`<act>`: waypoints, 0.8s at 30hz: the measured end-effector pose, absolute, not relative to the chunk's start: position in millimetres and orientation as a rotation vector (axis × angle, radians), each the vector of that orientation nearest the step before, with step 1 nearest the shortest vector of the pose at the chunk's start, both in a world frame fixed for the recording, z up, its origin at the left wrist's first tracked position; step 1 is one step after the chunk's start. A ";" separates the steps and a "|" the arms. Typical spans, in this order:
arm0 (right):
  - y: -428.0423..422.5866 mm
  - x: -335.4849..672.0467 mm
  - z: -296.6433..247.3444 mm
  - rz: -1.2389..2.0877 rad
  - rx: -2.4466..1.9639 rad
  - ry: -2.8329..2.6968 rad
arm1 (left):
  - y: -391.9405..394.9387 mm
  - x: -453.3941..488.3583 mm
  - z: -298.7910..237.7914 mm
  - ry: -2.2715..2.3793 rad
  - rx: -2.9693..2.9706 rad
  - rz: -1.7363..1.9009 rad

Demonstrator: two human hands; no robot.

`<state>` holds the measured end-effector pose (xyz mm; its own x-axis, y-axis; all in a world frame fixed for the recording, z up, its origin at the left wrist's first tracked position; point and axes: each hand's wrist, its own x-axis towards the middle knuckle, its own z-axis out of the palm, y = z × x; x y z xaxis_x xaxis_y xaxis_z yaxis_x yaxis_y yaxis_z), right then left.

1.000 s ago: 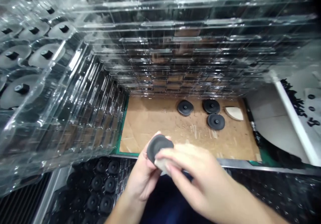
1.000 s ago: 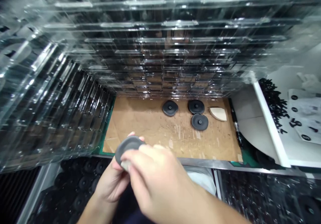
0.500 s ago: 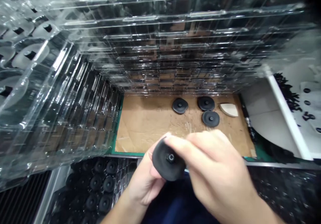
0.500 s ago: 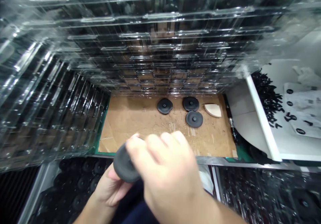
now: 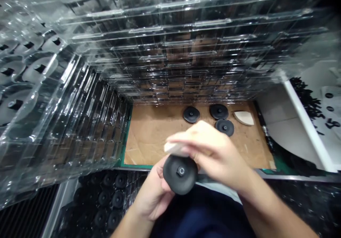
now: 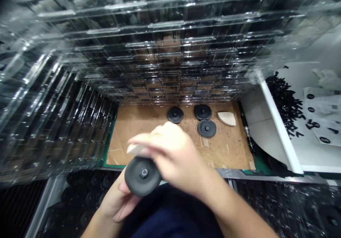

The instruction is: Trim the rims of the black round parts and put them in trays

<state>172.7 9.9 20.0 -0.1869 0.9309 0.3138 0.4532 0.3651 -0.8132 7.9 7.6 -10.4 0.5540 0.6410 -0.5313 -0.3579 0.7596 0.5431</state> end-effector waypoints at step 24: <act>-6.2 170.3 -39.0 0.489 -1.796 -1.618 | 7.7 -6.7 -22.2 0.704 0.195 0.673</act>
<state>170.3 -6.2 -39.0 0.1637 0.9746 0.1531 0.7267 -0.0141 -0.6868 -6.7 7.7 -22.2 0.5637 0.6309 -0.5331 -0.5044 0.7740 0.3827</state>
